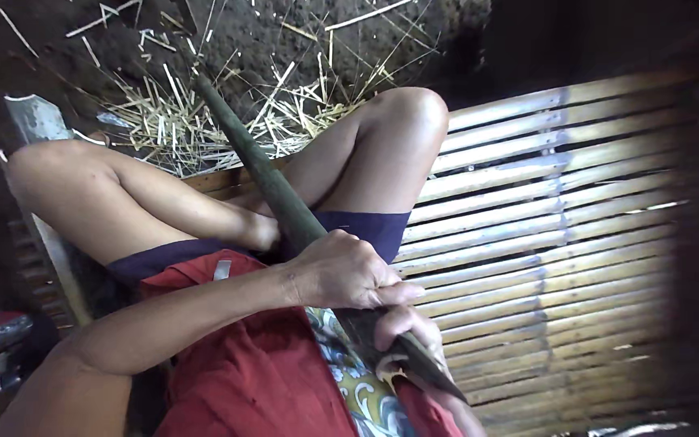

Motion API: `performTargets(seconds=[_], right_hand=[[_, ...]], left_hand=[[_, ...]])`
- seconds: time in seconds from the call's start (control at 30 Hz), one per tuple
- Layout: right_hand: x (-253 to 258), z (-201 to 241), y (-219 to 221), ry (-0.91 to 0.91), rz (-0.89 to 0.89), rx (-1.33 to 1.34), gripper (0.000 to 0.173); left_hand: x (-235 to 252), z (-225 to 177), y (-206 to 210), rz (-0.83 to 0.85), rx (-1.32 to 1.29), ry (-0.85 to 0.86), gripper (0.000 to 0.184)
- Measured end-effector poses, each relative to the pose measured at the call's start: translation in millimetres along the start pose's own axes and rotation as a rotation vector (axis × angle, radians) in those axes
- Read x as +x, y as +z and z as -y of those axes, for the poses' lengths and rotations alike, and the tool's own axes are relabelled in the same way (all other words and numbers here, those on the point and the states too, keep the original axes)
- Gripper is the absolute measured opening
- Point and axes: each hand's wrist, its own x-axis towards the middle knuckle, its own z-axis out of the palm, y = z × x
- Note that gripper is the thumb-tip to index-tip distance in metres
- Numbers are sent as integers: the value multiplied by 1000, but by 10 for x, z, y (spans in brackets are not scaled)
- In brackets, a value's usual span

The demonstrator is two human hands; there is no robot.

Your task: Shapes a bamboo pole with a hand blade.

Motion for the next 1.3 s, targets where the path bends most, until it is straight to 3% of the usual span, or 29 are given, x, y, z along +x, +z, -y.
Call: performTargets(seconds=[0.1,0.17,0.23,0.33,0.4,0.5,0.53,0.6,0.67,0.73,0.77,0.8,0.83,0.9,0.93,1.0,1.1,1.17,1.23,1.3], right_hand=[[9,24,-4,-21,-90,-70,51],[-70,104,-32,23,-152,-176,65],[-178,201,-16,111,-284,-403,72],[-291,232,121,183,-439,-779,68],[-316,176,184,152,-453,-738,63],[-317,177,175,207,-372,-390,60],[-305,177,155,182,-340,-416,61],[-285,147,134,22,-352,-721,62],[-349,49,97,-218,-488,-921,53],[-515,-107,6,-242,-735,-795,41],[-594,-229,-57,-134,-926,-749,40],[-666,-369,-156,76,-1110,-832,34],[-771,-533,-289,361,-1164,-1008,36],[-961,-835,-496,859,-1087,-1105,39],[-1037,-943,-553,1016,-1034,-1083,40],[-1155,-1051,-597,1103,-986,-1094,51],[-1170,-721,-810,913,-1074,-954,70],[-1050,-187,-1110,613,-1427,-797,59],[-878,294,-1562,74,-1917,-589,48],[-646,607,-2024,-586,-2099,-460,52]], left_hand=[[42,13,17,-40,7,-3,50],[52,15,18,-68,16,4,50],[57,34,17,-113,25,13,50],[58,36,58,-147,48,9,51],[64,42,89,-155,47,7,51],[40,63,87,-140,59,14,52],[30,69,80,-131,67,17,52],[27,68,51,-103,72,13,52],[37,65,3,-50,71,5,54],[49,66,-45,4,64,-25,56],[46,57,-65,33,57,-39,57],[47,42,-82,58,49,-51,57],[49,32,-96,78,44,-63,58],[49,24,-115,116,44,-76,59],[45,17,-121,139,47,-85,59],[23,8,-112,181,58,-97,61],[1,4,-72,203,82,-93,61],[-8,7,-42,193,108,-84,60],[-26,-10,-38,196,130,-101,61],[-40,-32,-43,195,147,-120,61]])
